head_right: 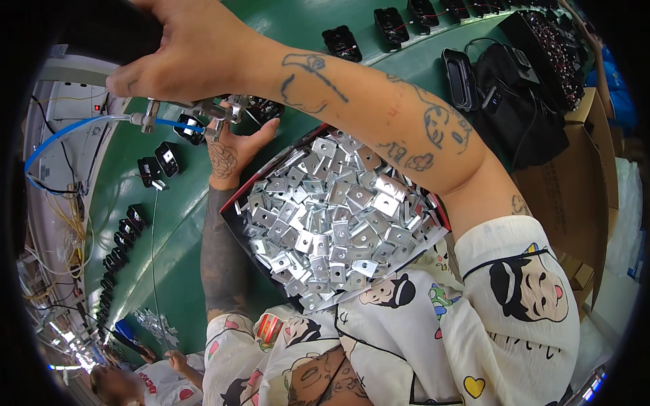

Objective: Assembling small electronic components by placing metal inserts into plastic housings at a factory workstation.

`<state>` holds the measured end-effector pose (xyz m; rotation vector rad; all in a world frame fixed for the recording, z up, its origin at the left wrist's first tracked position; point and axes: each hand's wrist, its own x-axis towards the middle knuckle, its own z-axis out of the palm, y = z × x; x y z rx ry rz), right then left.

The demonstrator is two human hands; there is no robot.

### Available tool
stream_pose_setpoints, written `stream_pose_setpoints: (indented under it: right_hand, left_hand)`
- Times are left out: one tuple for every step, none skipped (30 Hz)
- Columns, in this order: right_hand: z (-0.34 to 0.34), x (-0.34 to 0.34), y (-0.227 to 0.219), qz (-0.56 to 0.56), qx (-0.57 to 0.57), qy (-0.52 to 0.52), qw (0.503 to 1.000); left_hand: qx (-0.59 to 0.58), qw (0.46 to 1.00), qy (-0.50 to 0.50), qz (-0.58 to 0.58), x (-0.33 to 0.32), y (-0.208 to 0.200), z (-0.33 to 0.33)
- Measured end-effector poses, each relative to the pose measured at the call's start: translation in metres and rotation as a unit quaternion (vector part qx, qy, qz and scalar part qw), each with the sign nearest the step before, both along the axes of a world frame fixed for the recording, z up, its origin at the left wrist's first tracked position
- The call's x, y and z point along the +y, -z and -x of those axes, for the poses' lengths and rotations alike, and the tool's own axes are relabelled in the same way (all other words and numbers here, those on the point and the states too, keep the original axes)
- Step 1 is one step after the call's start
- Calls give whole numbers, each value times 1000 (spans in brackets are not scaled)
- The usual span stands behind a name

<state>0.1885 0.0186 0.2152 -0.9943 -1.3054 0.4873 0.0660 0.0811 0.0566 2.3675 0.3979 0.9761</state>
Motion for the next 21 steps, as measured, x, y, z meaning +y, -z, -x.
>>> stream_pose_setpoints:
  right_hand:
    - [0, 2, -1, 0, 1, 1, 1000]
    - [1, 3, -2, 0, 2, 3, 1000]
    - [2, 4, -3, 0, 3, 5, 1000]
    - [0, 7, -2, 0, 3, 8, 1000]
    - [4, 4, -3, 0, 2, 8, 1000]
    - [5, 6, -3, -1, 1, 9, 1000]
    - [2, 5, -2, 0, -2, 9, 1000]
    - [-5, -3, 0, 1, -4, 10, 1000]
    - [-8, -11, 2, 2, -7, 10, 1000]
    - [-12, -17, 3, 2, -10, 8, 1000]
    - [-16, -22, 3, 1, -11, 5, 1000]
    - [-20, -27, 4, 1, -12, 7, 1000]
    - [-23, -29, 4, 0, -12, 8, 1000]
    - [-24, -27, 3, -1, -11, 10, 1000]
    - [-19, -30, 2, -1, -9, 14, 1000]
    - [-16, -23, 1, -2, -6, 19, 1000]
    - [-15, -18, 1, -1, -3, 24, 1000]
    - [-10, -10, 0, 0, 0, 29, 1000]
    - [-7, -7, -1, 1, 3, 34, 999]
    - [-6, -2, -2, 3, 5, 36, 999]
    - [-6, 0, -3, 4, 6, 39, 999]
  left_hand:
    - [8, 1000, 0, -2, 0, 0, 1]
    - [16, 1000, 1, -3, 1, 0, 1]
    - [24, 1000, 2, -5, 1, -1, 2]
    - [32, 999, 3, -7, 1, -1, 2]
    - [30, 1000, 2, -7, 3, -1, 2]
    - [27, 999, 0, -20, 4, 0, 2]
    - [22, 999, -3, -32, 6, 1, 0]
    - [16, 999, -6, -43, 7, 2, -1]
    - [11, 998, -9, -55, 7, 4, -3]
    - [8, 998, -13, -56, 8, 4, -3]
    - [14, 998, -23, -51, 9, 5, -4]
    - [20, 998, -28, -45, 9, 6, -5]
    - [27, 998, -34, -41, 10, 7, -6]
    - [34, 998, -40, -36, 11, 7, -6]
    - [36, 998, -36, -37, 11, 7, -7]
    - [27, 998, -37, -34, 12, 7, -7]
    - [19, 999, -37, -29, 11, 7, -6]
    - [11, 999, -38, -24, 11, 8, -5]
    - [2, 999, -38, -19, 11, 9, -4]
    - [4, 999, -37, -18, 10, 9, -5]
    - [1, 999, -36, -14, 9, 8, -5]
